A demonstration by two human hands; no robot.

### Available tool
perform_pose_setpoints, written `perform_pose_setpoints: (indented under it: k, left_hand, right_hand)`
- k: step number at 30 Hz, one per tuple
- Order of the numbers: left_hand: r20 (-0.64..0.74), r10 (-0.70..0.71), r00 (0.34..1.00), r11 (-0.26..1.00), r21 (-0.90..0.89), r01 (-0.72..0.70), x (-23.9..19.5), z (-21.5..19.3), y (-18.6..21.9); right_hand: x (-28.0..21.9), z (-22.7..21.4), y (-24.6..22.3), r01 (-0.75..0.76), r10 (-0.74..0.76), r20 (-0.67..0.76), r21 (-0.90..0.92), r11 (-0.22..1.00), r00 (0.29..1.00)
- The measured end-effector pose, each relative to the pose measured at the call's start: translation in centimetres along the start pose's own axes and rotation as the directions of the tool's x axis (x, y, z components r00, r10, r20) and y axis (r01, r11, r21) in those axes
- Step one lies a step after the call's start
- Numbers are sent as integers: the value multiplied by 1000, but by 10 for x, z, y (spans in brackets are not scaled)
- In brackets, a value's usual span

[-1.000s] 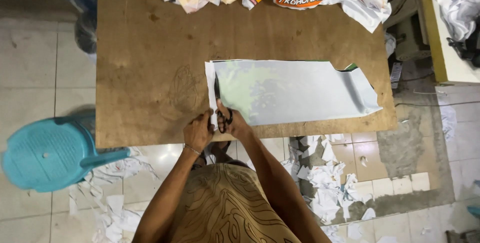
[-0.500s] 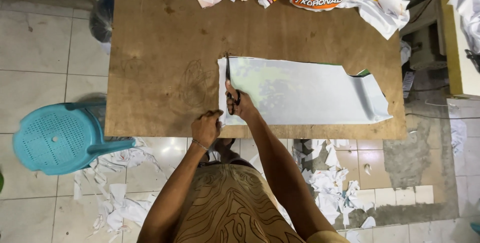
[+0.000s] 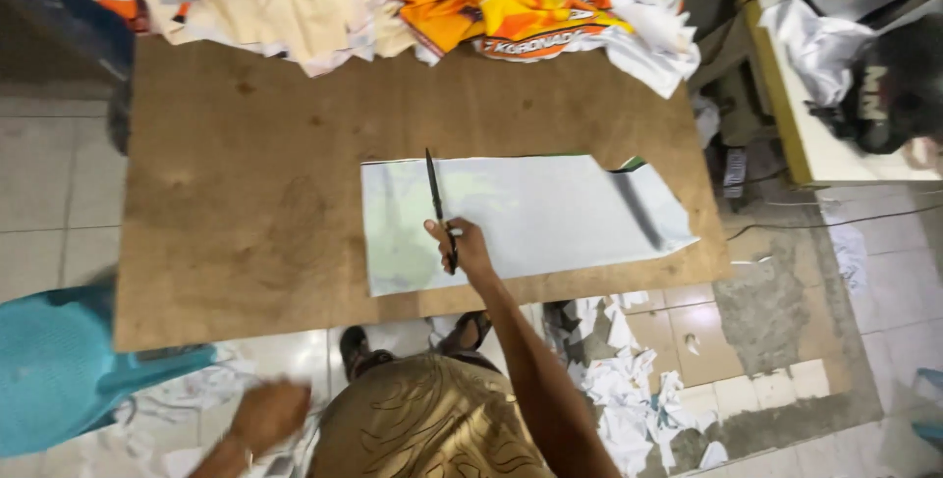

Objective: The person uses scissors to manually cut out garment pattern pieces from a large sheet of printed fabric on a wooden table.

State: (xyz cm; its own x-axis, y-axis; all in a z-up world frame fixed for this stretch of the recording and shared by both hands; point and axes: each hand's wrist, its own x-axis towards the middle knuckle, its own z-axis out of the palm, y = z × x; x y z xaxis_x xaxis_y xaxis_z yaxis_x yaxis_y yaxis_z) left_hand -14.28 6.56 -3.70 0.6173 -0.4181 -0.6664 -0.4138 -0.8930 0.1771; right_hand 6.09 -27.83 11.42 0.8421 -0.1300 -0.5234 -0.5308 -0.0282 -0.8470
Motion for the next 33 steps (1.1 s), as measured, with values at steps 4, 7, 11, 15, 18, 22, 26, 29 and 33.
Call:
perform_pose_setpoints:
  k: [4,7,11,15,18,22,26,29,33]
  left_hand:
    - [-536,-423,730,858,-497,131,100,-186,58]
    - [-706,-457,541,876,-462,138,181,-181,58]
    - [-694,-529,488,846,-389,364,174,-177,-7]
    - [-520,-747,415,631,-356,689,156,-215,-15]
    - [-325,-723,610,688,-422,591,178,-278,85]
    - [-528,-283,800,855,-516,-38,181,-346,231]
    - [-796,-334,505,923,-386,2,240,-279,214]
    - [-656,-632,412,773,-572,274,203,-281,229]
    - [-465,-778,423,610,-721,329,265,-234,159]
  right_hand:
    - [1,-74,26,-25,34,-66,141,990,997]
    - [8,-151,54,29,-2,-115,234,972,993]
    - [8,-268,72,73,-6,-273,237,969,962]
    - [-44,-336,68,29,62,-370,236,971,927]
    - [-48,-368,113,37,46,-419,187,982,907]
    - [-66,-378,106,-59,118,-400,155,986,909]
    - [-55,-379,104,-45,114,-421,172,984,900]
    - [-40,-367,90,-64,100,-435,98,993,895]
    - [-31,-347,57,-38,48,-380,32,999,924]
